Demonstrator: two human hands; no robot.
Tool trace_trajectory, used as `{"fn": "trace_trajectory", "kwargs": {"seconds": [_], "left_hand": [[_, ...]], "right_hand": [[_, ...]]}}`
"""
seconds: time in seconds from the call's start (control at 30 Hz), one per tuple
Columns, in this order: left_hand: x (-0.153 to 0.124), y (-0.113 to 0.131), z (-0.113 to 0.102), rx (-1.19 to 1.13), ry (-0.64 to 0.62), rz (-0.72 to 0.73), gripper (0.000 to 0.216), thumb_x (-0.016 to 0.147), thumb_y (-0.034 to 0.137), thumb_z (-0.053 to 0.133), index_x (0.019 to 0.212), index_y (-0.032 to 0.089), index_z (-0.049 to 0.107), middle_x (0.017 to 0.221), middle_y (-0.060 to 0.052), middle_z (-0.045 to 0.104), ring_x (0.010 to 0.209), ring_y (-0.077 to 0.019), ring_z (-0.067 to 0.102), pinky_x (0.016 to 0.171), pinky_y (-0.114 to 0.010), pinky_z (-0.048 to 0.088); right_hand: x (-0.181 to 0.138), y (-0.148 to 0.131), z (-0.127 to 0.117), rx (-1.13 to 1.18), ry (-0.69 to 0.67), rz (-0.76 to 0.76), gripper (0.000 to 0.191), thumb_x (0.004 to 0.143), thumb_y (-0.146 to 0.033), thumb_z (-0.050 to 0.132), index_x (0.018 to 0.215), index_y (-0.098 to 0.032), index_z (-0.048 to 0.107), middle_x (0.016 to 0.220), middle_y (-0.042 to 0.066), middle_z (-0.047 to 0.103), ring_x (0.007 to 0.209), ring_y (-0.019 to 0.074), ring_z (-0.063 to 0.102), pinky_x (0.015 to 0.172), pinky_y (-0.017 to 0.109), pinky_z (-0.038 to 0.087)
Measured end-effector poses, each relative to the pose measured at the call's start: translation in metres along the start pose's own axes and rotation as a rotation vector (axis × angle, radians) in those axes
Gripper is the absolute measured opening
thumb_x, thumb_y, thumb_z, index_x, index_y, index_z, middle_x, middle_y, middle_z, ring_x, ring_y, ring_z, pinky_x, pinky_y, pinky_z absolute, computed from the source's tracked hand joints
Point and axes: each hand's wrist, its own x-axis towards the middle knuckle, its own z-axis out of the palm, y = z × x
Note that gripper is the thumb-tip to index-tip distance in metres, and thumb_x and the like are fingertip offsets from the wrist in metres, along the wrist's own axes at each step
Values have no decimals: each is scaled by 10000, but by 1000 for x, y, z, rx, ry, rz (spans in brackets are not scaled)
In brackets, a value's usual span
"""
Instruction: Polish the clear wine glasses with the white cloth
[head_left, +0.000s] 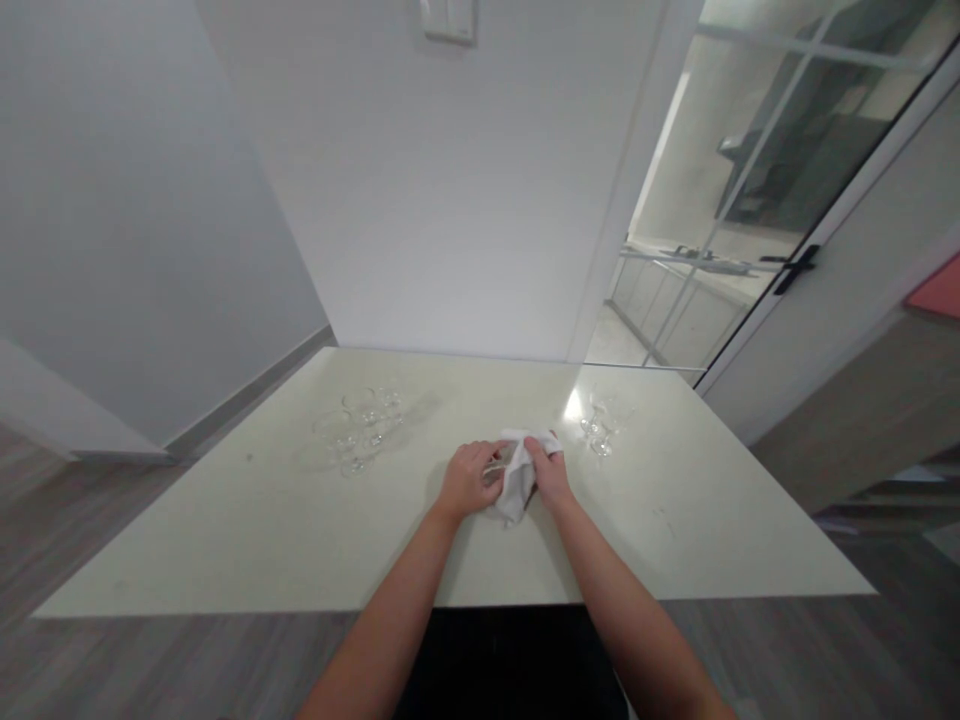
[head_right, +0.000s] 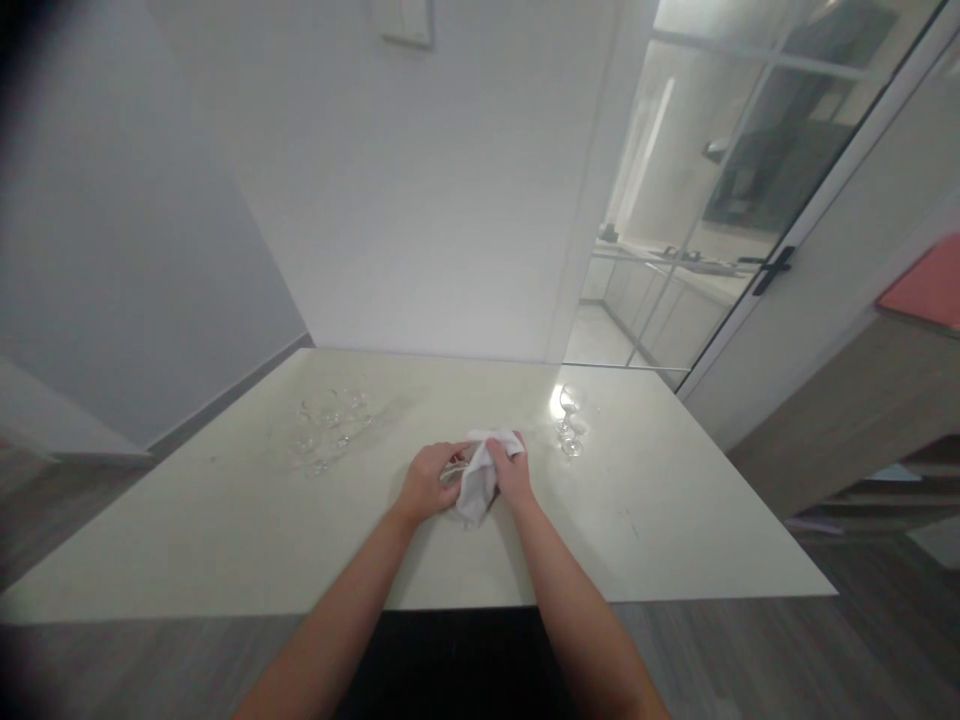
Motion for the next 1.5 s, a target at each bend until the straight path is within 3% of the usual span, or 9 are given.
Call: {"fn": "trace_trajectory", "kwargs": {"seconds": [0.13, 0.27, 0.43, 0.7, 0.83, 1.13, 1.27, 1.37, 1.5], "left_hand": [[-4, 3, -1, -61, 81, -50, 197, 821, 307, 498, 865, 178, 640, 754, -66, 618, 707, -173, 572, 689, -284, 430], [-2, -3, -1, -354, 174, -314, 312, 862, 372, 416, 691, 175, 589, 579, -14, 532, 548, -135, 503, 556, -251, 389], [10, -12, -2, -750, 206, -635, 451, 860, 491, 367, 666, 148, 585, 443, 10, 458, 391, -112, 398, 415, -235, 306], [-9, -2, 0, -284, 142, -133, 303, 842, 392, 465, 643, 176, 538, 563, 4, 491, 526, -113, 446, 553, -246, 349], [-14, 0, -1, -173, 107, -15, 270, 816, 383, 490, 650, 180, 552, 581, -10, 514, 537, -119, 452, 573, -252, 354], [10, -18, 8, -838, 111, -767, 662, 856, 673, 164, 692, 162, 551, 506, -5, 487, 367, -102, 337, 394, -238, 250], [5, -11, 4, -608, 213, -416, 461, 859, 585, 397, 808, 164, 579, 723, -42, 577, 605, -141, 511, 554, -256, 406], [0, -1, 0, -318, 147, -90, 313, 810, 479, 559, 807, 168, 593, 815, -66, 582, 791, -179, 533, 722, -293, 430], [1, -1, 3, -244, 114, -122, 293, 841, 439, 525, 745, 170, 587, 729, -37, 554, 702, -153, 500, 671, -273, 399]], "right_hand": [[1, 4, -1, 36, -25, 35, 308, 724, -443, 668, 874, -192, 571, 762, -8, 616, 707, 167, 562, 678, 292, 467], [-7, -9, -2, -170, -266, -184, 398, 641, -349, 760, 971, -214, 585, 845, -5, 594, 771, 171, 552, 713, 285, 457], [-13, -18, 1, -355, -338, -414, 421, 604, -312, 789, 989, -240, 636, 945, 27, 579, 919, 215, 539, 872, 345, 430], [1, 6, -2, -107, -107, 115, 289, 716, -445, 662, 785, -168, 618, 693, 1, 614, 672, 168, 544, 641, 285, 451], [2, 8, -4, -155, -117, 151, 323, 681, -451, 697, 777, -154, 615, 712, 10, 627, 674, 165, 555, 636, 282, 452], [-10, -12, 2, -310, -258, -344, 427, 615, -358, 783, 976, -201, 618, 944, 30, 614, 890, 190, 570, 823, 305, 453], [-6, -2, 4, -205, -139, -151, 286, 757, -438, 651, 874, -181, 607, 777, 5, 620, 728, 163, 563, 687, 274, 460], [0, 5, 2, -138, -27, 3, 340, 785, -508, 593, 777, -169, 610, 697, 8, 619, 664, 167, 555, 628, 277, 456], [1, 4, -1, -142, -2, 24, 367, 802, -527, 557, 750, -171, 628, 726, 31, 648, 710, 193, 581, 659, 296, 468]]}}
